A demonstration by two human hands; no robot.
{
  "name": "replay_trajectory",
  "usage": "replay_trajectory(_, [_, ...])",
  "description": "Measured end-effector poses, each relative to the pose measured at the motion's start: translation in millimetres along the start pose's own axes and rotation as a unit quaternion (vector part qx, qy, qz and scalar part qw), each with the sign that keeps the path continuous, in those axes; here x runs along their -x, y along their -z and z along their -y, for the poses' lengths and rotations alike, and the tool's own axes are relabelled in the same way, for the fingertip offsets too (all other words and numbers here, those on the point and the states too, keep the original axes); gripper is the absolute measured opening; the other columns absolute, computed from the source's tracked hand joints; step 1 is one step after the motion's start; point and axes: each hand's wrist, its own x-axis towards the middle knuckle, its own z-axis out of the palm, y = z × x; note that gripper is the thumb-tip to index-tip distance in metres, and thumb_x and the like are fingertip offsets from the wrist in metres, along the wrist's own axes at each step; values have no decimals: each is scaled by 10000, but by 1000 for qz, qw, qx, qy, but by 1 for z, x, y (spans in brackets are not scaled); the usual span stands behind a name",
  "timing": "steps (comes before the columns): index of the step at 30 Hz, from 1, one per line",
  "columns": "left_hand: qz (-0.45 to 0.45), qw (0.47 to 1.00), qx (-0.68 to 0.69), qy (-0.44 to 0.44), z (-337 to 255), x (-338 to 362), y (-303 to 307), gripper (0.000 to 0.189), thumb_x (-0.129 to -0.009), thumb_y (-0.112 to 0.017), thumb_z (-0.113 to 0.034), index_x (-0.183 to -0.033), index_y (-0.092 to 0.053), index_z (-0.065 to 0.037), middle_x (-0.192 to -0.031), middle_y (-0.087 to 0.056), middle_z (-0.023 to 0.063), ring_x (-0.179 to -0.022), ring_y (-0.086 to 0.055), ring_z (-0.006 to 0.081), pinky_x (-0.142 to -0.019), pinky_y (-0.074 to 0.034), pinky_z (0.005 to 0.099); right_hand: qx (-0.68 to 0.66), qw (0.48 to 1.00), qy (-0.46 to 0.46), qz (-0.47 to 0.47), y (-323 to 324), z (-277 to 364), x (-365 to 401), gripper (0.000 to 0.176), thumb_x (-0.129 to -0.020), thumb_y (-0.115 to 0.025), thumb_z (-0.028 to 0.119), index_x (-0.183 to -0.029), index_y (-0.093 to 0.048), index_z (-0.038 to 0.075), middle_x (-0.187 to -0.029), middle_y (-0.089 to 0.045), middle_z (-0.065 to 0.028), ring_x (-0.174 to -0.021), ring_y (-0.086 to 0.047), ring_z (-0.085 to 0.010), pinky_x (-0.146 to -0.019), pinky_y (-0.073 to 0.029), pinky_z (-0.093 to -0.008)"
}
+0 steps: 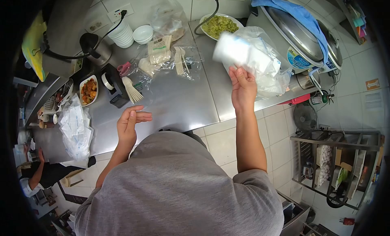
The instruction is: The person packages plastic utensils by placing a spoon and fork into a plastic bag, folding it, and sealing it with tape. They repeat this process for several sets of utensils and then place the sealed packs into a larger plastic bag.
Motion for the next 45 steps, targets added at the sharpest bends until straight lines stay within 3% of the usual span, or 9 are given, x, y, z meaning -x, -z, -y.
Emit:
replay_trajectory(2, [14,999,18,33,1,-1,-19,323,-1028,-357,-214,-1154,-536,23,-945,-683,173,-847,-673,234,-800,-520,343,-27,997,-62,-44,27,-22,-5,654,-898,-625,83,-1393,-220,-58,-1231,-503,-158,-1086,-568,-269,-1004,-468,-328])
replay_trajectory(5, [34,997,32,54,5,-3,-37,273,-1011,-425,-167,-1142,-558,31,-951,-677,158,-846,-660,191,-803,-524,310,-2,968,-249,20,47,-85,22,183,-882,-574,38,-1048,-498,20,-908,-600,-97,-782,-583,-188,-736,-479,-308])
replay_trajectory(9, [-10,997,31,74,13,0,-33,243,-990,-476,-144,-1134,-565,30,-963,-676,147,-854,-656,181,-796,-527,303,93,899,-424,57,18,-115,64,299,-873,-618,108,-1132,-534,-15,-888,-622,-89,-756,-599,-169,-713,-497,-310])
replay_trajectory(14, [-241,958,-132,79,51,6,59,254,-950,-551,-176,-1137,-590,-7,-928,-691,80,-723,-638,117,-637,-502,245,223,897,-327,198,21,-117,41,270,-867,-634,160,-1101,-592,33,-890,-639,-61,-763,-608,-145,-689,-500,-279])
replay_trajectory(19, [-542,751,-374,42,68,22,225,186,-892,-602,-182,-990,-682,-46,-871,-665,149,-791,-624,255,-730,-490,341,281,906,-290,128,21,-111,16,230,-883,-597,120,-1091,-589,23,-878,-642,-68,-729,-599,-133,-670,-490,-262])
replay_trajectory(24, [-500,649,-549,164,136,49,335,190,-838,-646,-187,-983,-690,-73,-1114,-606,171,-1050,-553,334,-896,-454,433,267,902,-309,137,-2,-129,41,200,-889,-592,110,-1070,-587,23,-878,-642,-69,-728,-596,-139,-664,-487,-271])
replay_trajectory(33, [-513,758,-377,143,71,50,317,282,-763,-763,-244,-683,-626,-11,-558,-591,94,-497,-574,211,-530,-474,343,345,855,-304,239,-77,-141,95,254,-892,-588,115,-1119,-582,0,-918,-648,-79,-774,-600,-148,-711,-488,-282])
replay_trajectory(38, [-387,902,-146,121,84,34,192,313,-734,-786,-214,-652,-579,5,-580,-605,58,-528,-570,131,-494,-445,309,277,810,-239,459,-150,-150,131,559,-811,-724,141,-1308,-488,42,-1200,-569,-87,-1069,-548,-169,-861,-475,-312])
replay_trajectory(45, [-245,938,-241,36,140,-3,97,278,-790,-709,-247,-756,-579,-3,-621,-612,79,-541,-590,177,-512,-478,310,286,812,-360,360,-129,-199,120,350,-868,-671,225,-1080,-607,-45,-903,-655,-91,-791,-619,-159,-748,-498,-272])
